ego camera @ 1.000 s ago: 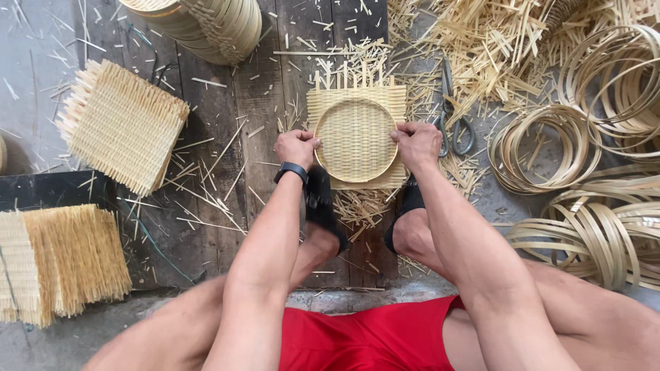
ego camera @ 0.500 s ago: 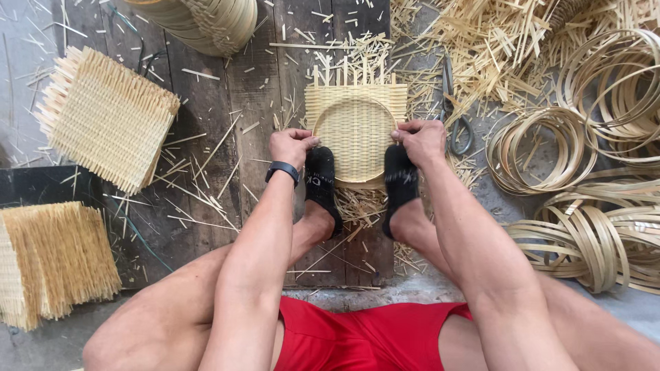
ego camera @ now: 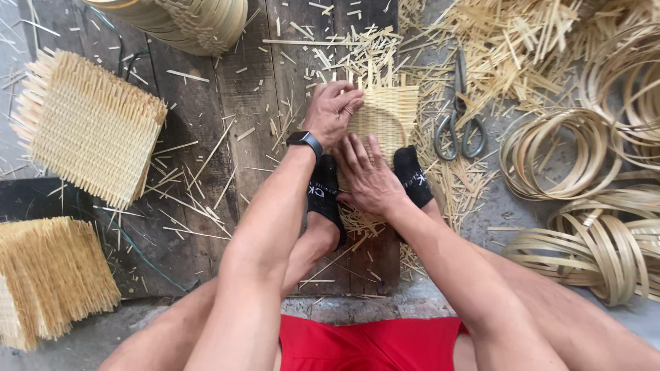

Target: The person repeatedly places a circular bamboo frame onto a flat woven bamboo mat, uses shears to trim the excess mat material around the frame, and then stacks the finished circular pieces. The process is repeated multiple times.

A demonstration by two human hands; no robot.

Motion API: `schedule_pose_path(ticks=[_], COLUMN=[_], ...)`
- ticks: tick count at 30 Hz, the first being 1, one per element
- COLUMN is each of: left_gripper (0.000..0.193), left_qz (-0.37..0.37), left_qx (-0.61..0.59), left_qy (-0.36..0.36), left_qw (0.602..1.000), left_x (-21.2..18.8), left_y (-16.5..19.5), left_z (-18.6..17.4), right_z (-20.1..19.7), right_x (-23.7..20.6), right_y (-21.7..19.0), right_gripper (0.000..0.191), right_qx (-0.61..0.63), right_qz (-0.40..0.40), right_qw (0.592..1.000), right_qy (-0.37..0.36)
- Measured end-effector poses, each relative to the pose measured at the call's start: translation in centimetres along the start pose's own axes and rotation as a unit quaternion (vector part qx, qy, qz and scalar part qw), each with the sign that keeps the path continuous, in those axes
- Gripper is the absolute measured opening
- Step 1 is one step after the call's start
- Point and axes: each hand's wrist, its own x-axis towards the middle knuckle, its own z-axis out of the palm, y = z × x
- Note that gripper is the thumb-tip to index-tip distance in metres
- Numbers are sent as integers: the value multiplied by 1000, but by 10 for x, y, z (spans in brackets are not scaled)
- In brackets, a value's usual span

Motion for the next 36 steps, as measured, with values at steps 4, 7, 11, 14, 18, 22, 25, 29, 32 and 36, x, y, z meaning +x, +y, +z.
schedule_pose_path(ticks=[4, 7, 11, 14, 18, 22, 25, 29, 32, 36], left_gripper=[18, 19, 20, 15, 27, 31, 35, 36, 56, 56], left_qz=[-119, -156, -50, 19, -200, -249, -309, -283, -270, -232], left_qx=[-116, -176, -159, 22, -123, -197, -181, -200, -265, -168], left_qy=[10, 17, 66, 54, -76, -46, -78, -81, -179, -116], left_qw=[986, 972, 984, 998, 969, 947, 930, 934, 908, 951], left_x=[-9, -9, -3, -3, 1, 6, 6, 10, 12, 12], left_y=[-11, -13, -13, -14, -18, -22, -24, -15, 10, 62], left_z=[17, 21, 21, 19, 24, 34, 38, 24, -7, -54], right_z=[29, 22, -1, -4, 23, 48, 60, 36, -35, -163], right_x=[-6, -9, 2, 20, 51, 45, 39, 38, 19, -64], right_y=[0, 0, 38, 95, 111, 117, 118, 121, 150, 207], right_gripper=[80, 76, 66, 44, 15, 20, 24, 28, 36, 38], right_qx=[-126, -91, 142, 148, 358, 459, 459, 404, 474, 199], right_qz=[-8, -5, -30, 68, 257, 326, 340, 296, 441, 392], right_qw=[991, 995, 988, 970, 887, 819, 817, 828, 743, 880], right_qy=[46, 46, -55, 181, 139, 113, 84, 252, 168, -182])
